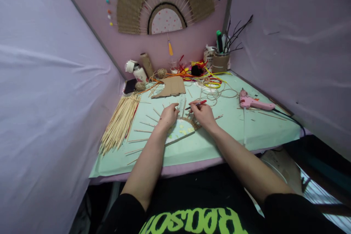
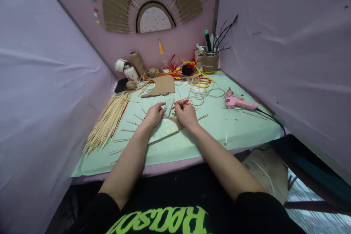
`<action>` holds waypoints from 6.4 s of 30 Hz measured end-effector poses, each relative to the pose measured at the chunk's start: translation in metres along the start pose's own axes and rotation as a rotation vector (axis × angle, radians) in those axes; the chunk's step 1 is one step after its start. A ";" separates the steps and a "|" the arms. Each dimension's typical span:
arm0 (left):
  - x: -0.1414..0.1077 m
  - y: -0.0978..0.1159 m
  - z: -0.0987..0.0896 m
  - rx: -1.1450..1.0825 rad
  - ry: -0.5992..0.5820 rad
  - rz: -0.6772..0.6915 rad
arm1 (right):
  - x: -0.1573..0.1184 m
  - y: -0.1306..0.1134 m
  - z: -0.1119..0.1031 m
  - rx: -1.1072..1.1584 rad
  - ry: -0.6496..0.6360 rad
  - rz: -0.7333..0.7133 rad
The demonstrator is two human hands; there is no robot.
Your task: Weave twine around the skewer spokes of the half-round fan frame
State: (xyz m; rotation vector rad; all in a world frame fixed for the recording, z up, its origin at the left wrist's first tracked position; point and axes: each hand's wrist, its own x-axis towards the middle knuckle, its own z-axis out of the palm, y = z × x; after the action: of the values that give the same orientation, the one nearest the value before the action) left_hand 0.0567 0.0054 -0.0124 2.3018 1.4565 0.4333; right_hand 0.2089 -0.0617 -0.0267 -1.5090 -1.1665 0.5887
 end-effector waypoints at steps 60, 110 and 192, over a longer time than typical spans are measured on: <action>0.005 0.001 0.000 0.050 -0.053 -0.013 | -0.003 0.000 0.003 -0.177 -0.106 0.004; 0.004 0.002 -0.001 0.030 -0.053 -0.025 | -0.004 0.002 0.003 -0.199 -0.119 0.007; -0.062 0.017 -0.044 -0.975 0.257 0.001 | -0.057 -0.023 -0.013 -0.540 -0.406 -0.401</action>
State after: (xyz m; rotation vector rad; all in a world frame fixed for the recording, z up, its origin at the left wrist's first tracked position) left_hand 0.0244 -0.0509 0.0306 1.4833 0.9855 1.1637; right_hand 0.1895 -0.1205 -0.0142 -1.5634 -2.0065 0.3194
